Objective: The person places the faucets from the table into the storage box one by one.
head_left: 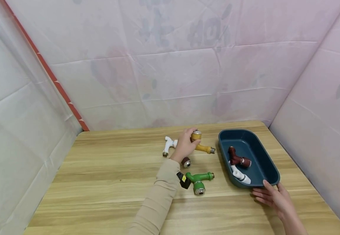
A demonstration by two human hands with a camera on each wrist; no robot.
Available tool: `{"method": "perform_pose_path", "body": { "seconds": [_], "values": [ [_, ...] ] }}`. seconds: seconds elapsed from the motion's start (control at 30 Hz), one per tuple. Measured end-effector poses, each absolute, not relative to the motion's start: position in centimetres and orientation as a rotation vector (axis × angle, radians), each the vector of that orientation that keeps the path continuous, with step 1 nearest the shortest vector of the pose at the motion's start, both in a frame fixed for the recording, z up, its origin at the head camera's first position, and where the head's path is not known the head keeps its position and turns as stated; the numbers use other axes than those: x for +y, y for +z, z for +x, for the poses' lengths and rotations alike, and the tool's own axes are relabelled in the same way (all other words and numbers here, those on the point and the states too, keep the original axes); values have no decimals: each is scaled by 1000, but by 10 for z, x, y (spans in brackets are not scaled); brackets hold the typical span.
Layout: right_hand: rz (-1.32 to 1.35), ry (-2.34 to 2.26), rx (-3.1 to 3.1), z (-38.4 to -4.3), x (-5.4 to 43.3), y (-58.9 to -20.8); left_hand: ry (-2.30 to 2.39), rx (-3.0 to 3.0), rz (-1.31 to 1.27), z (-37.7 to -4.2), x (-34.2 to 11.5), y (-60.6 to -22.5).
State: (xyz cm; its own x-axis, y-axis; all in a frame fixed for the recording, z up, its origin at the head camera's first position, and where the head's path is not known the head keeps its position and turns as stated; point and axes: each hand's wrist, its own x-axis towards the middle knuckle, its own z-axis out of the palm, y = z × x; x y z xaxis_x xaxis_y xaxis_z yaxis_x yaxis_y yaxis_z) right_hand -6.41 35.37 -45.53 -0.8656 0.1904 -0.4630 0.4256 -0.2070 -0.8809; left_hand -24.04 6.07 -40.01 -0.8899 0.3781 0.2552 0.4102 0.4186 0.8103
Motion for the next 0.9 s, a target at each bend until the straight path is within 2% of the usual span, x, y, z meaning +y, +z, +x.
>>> {"method": "perform_pose_path", "body": {
  "seconds": [0.5,0.9],
  "values": [
    [746,-2217,1854,-60,349,-455,-1427,-2573,-844,-240,84,-402],
    [735,-2234,1866,-59,346,-455,-1519,-2622,-818,-237,108,-401]
  ]
}}
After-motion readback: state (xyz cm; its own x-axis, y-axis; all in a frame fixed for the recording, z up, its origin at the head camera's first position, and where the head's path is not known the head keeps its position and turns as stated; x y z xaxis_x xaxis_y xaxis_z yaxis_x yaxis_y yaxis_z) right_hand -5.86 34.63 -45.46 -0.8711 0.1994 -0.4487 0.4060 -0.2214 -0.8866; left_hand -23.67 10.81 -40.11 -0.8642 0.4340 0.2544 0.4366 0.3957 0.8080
